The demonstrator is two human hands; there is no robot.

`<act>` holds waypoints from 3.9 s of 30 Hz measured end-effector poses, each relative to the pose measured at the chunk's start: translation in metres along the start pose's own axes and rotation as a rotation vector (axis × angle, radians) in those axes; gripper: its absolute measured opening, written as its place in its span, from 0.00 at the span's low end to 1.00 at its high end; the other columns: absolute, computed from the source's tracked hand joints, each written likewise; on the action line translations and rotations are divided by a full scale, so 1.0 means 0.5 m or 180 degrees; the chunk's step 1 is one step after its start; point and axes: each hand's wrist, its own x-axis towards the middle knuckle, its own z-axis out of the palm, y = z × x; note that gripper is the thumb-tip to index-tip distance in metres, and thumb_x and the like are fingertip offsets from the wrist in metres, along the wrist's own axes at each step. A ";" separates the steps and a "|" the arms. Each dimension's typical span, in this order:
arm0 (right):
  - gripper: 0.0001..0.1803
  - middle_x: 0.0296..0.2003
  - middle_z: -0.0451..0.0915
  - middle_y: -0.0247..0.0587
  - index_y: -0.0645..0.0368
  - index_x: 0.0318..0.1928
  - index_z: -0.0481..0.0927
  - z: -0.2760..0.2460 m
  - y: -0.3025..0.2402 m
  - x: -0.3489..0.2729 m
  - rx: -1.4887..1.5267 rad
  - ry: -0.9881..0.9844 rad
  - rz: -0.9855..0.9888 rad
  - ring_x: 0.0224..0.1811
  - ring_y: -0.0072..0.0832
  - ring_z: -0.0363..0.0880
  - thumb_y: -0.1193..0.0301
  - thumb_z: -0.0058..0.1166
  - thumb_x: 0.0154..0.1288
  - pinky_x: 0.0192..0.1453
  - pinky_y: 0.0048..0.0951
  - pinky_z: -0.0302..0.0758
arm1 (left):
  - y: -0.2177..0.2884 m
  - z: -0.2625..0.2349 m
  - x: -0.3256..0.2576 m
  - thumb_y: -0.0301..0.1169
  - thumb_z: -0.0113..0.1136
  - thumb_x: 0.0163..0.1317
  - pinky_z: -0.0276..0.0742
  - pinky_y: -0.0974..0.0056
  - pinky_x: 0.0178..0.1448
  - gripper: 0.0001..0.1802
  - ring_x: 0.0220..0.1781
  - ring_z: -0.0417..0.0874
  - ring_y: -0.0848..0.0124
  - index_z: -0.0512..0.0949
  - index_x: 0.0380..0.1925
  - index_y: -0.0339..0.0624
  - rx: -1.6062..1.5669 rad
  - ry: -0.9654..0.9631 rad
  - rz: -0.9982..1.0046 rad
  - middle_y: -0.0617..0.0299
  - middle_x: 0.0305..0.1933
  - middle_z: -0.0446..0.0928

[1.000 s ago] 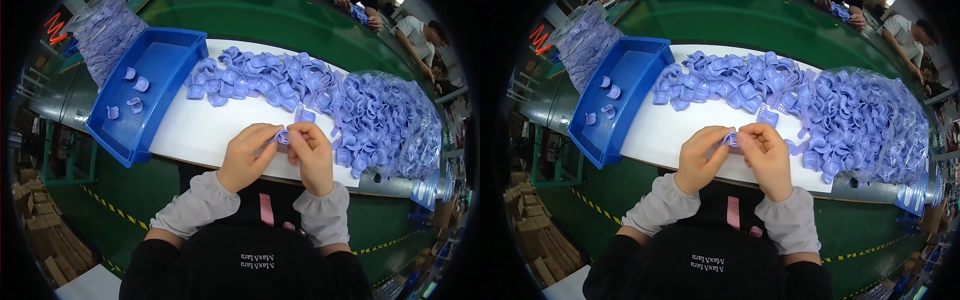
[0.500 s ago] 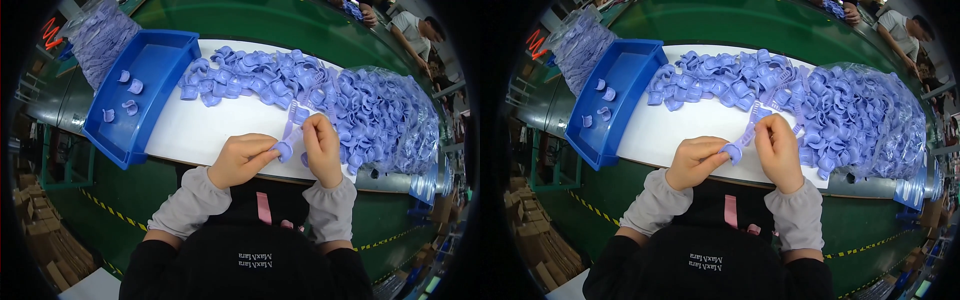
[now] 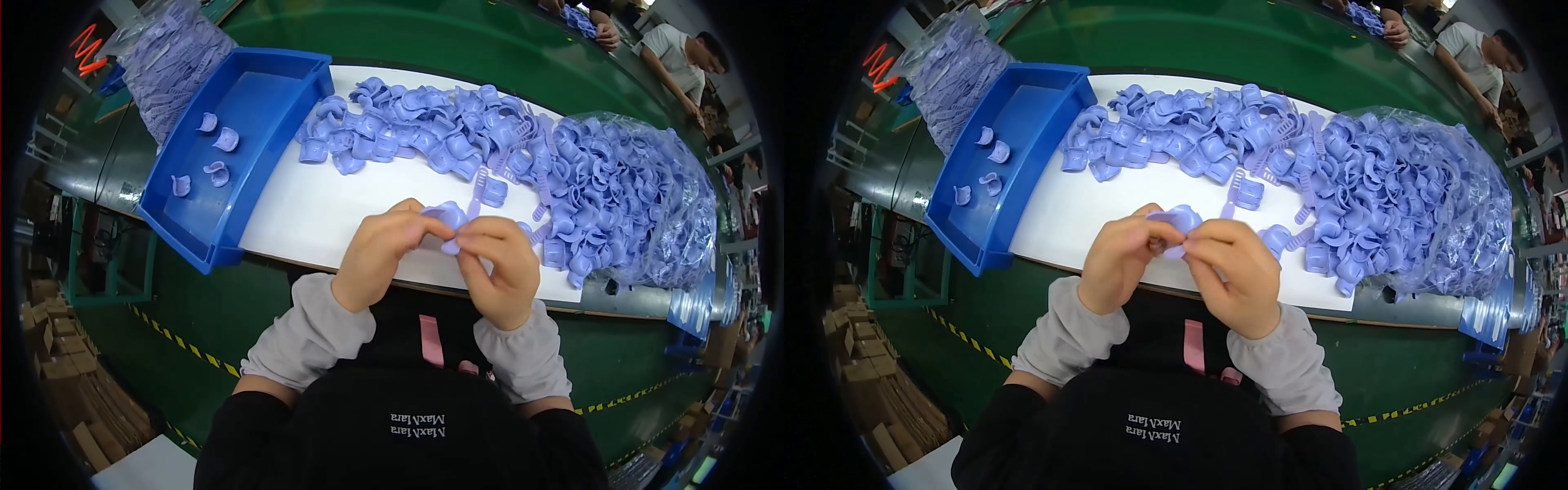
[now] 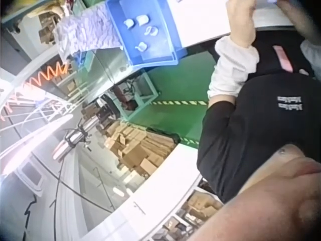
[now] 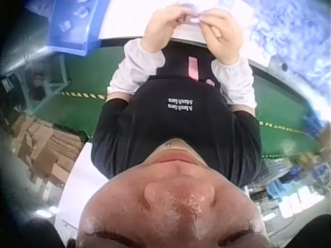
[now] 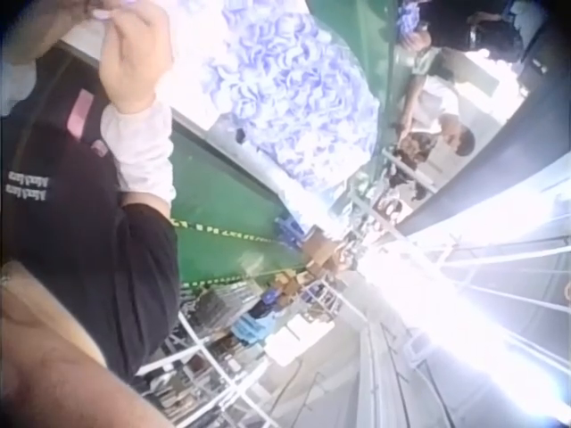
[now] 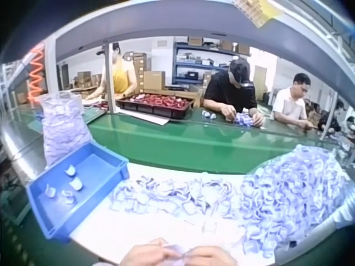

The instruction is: Assembling small purple plastic components at a factory workbench.

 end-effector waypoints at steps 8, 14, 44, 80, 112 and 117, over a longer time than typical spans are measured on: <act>0.14 0.36 0.78 0.45 0.64 0.35 0.78 0.001 -0.001 -0.004 0.0054 -0.0142 -0.0376 0.32 0.35 0.79 0.86 0.60 0.44 0.33 0.28 0.75 | 0.033 -0.024 0.010 0.42 0.47 0.69 0.61 0.72 0.38 0.21 0.30 0.63 0.78 0.80 0.30 0.34 -0.1995 -0.0290 -0.1817 0.66 0.27 0.72; 0.15 0.36 0.75 0.44 0.62 0.36 0.77 0.005 0.009 -0.010 0.0160 -0.0557 -0.0315 0.34 0.33 0.76 0.88 0.56 0.46 0.35 0.26 0.73 | 0.027 -0.016 0.001 0.30 0.60 0.61 0.62 0.76 0.32 0.09 0.27 0.65 0.81 0.81 0.30 0.34 -0.1026 -0.0201 -0.1360 0.68 0.27 0.72; 0.04 0.30 0.69 0.27 0.64 0.36 0.72 0.021 -0.018 -0.018 0.2606 0.0041 0.2882 0.26 0.10 0.64 0.82 0.52 0.61 0.29 0.13 0.61 | 0.009 -0.041 0.018 0.18 0.67 0.40 0.68 0.65 0.34 0.14 0.31 0.71 0.66 0.81 0.31 0.39 0.2590 -0.0591 0.2271 0.63 0.29 0.69; 0.23 0.34 0.76 0.41 0.58 0.47 0.78 0.018 0.003 -0.014 -0.0201 -0.0478 0.0389 0.37 0.37 0.76 0.82 0.60 0.46 0.40 0.31 0.72 | 0.015 0.031 -0.031 0.30 0.56 0.64 0.64 0.75 0.38 0.10 0.31 0.67 0.82 0.80 0.34 0.32 -0.0837 0.0256 -0.0704 0.69 0.29 0.72; 0.07 0.30 0.73 0.36 0.56 0.26 0.79 -0.163 0.121 0.027 -0.3715 -0.0547 0.0714 0.40 0.35 0.71 0.69 0.63 0.47 0.43 0.39 0.62 | 0.154 -0.184 0.010 0.31 0.66 0.56 0.69 0.71 0.34 0.14 0.30 0.73 0.74 0.80 0.39 0.34 0.3202 0.2115 0.1211 0.61 0.28 0.74; 0.05 0.33 0.75 0.34 0.58 0.29 0.78 -0.175 0.099 0.044 -0.2187 -0.0271 0.0584 0.37 0.30 0.72 0.75 0.61 0.52 0.39 0.30 0.66 | 0.091 -0.053 0.050 0.30 0.65 0.53 0.72 0.59 0.37 0.11 0.33 0.77 0.58 0.79 0.34 0.35 0.3477 0.0325 0.1301 0.53 0.30 0.76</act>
